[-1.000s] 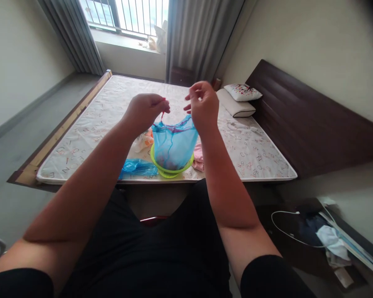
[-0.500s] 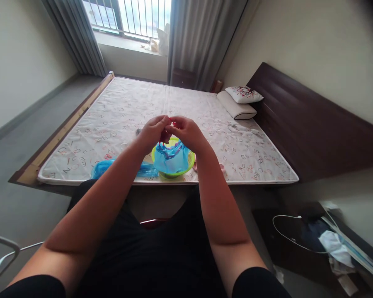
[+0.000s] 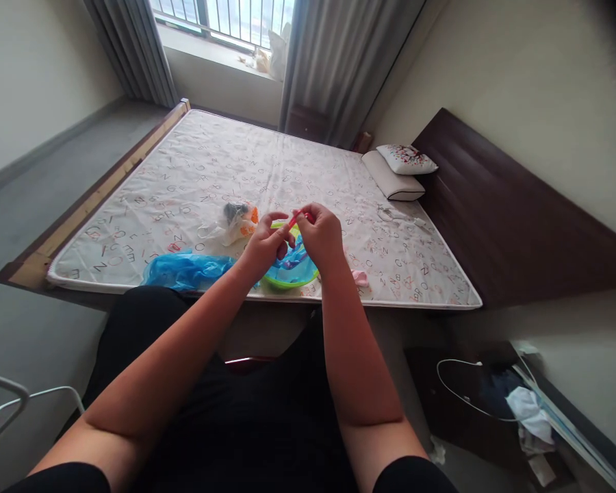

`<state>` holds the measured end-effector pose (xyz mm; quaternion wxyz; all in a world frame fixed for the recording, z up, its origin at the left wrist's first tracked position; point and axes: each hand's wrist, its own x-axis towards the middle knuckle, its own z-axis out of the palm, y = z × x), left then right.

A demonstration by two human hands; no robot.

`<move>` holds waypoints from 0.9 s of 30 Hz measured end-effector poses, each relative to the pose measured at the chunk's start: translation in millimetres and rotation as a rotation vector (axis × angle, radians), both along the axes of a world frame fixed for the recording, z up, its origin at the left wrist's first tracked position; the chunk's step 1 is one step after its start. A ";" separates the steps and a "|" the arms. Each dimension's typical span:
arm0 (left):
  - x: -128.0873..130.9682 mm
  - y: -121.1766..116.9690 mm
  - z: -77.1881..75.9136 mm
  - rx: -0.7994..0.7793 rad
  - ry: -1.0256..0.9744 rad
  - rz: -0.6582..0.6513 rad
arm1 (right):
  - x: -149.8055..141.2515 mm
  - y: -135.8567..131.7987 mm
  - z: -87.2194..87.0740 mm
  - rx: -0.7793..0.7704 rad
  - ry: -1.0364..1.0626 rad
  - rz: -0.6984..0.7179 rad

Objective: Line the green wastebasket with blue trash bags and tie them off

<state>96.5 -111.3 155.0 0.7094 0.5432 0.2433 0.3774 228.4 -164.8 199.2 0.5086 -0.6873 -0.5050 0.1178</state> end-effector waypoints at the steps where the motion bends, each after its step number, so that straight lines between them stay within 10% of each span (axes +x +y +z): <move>1: 0.7 -2.5 -4.9 -0.002 -0.007 0.012 | -0.9 0.7 -0.1 0.037 0.042 -0.038; 9: -0.7 -8.5 -48.3 0.094 0.145 -0.167 | 8.6 2.5 4.8 0.059 0.349 0.091; 15: 1.8 -8.7 -48.4 0.438 0.134 0.103 | -6.3 -8.0 3.2 -0.004 0.554 0.283; 20: 16.8 -10.8 -55.4 0.459 0.211 -0.122 | -13.7 -10.9 17.7 0.046 0.552 0.244; 27: 2.6 -10.1 -61.6 0.485 0.198 0.004 | 4.4 -18.9 18.0 0.069 0.373 0.136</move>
